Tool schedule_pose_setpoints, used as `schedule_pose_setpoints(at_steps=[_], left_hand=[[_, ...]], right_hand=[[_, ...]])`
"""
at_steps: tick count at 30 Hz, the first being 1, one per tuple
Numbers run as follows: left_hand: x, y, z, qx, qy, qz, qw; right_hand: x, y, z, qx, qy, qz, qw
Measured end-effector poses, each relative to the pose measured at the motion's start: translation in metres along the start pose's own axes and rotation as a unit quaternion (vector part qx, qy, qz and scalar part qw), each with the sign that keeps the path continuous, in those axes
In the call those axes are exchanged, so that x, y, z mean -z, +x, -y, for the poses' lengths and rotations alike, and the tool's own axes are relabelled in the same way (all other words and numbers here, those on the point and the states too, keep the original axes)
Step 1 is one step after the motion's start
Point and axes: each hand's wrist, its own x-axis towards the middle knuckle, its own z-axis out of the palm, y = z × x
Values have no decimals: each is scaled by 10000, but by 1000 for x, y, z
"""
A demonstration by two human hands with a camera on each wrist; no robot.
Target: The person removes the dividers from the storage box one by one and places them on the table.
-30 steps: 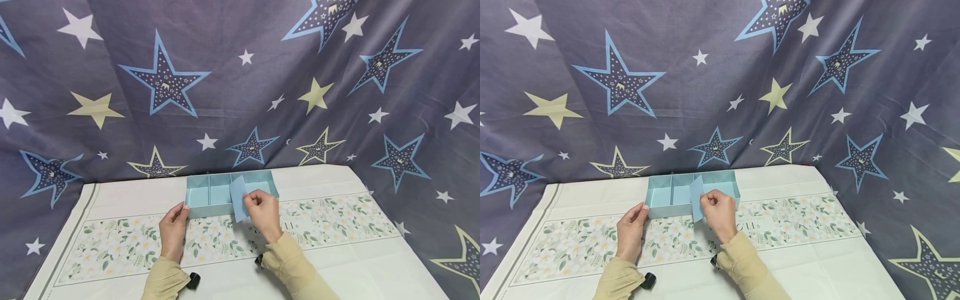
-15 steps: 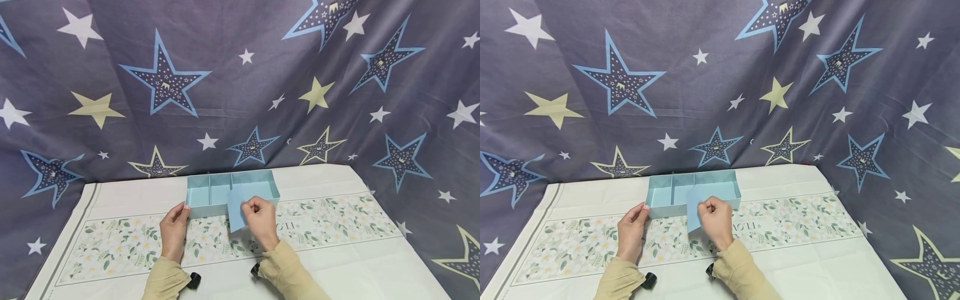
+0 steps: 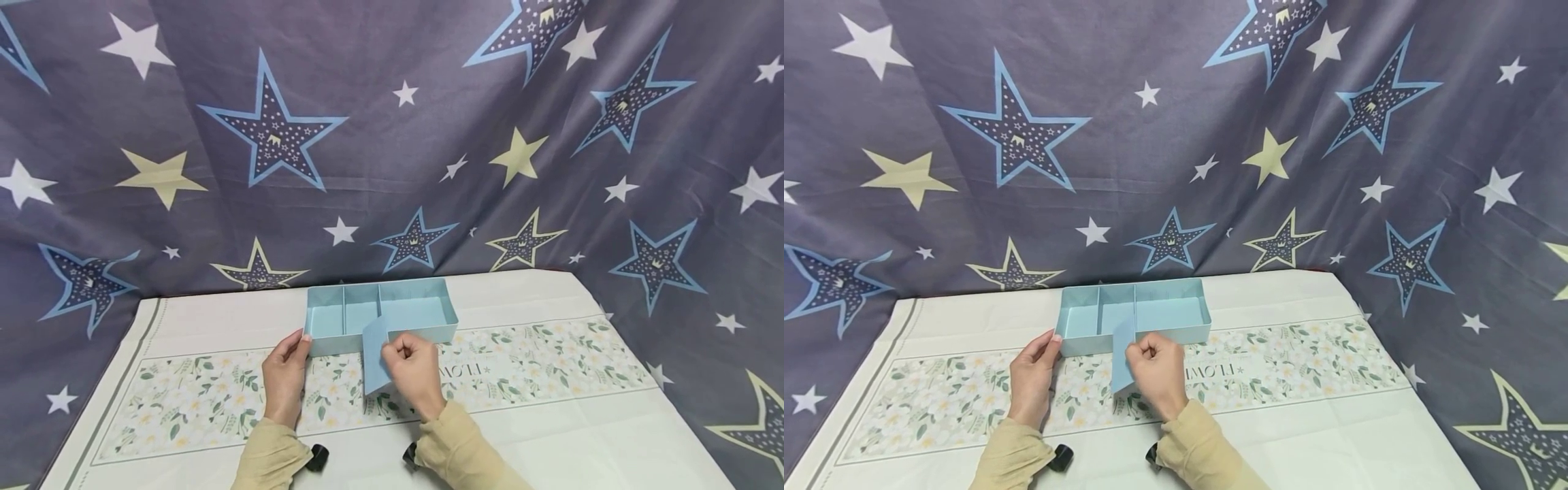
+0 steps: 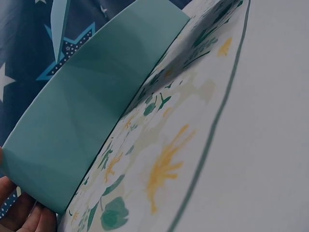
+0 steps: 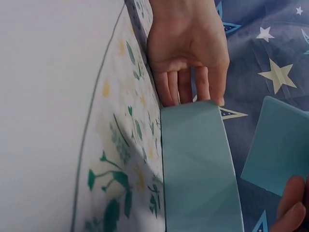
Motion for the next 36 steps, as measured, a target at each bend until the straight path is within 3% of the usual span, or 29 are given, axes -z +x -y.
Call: schedule_pose_setpoints(at_steps=[16,36], left_hand=[[0,-3,-2,-24,-15,15,10000],[2,-5,-6,-44,61,58,10000]], right_hand=[[-16,-14,2,337,104,286,9990],[-29,-24,-1,-26,113,571,9983]])
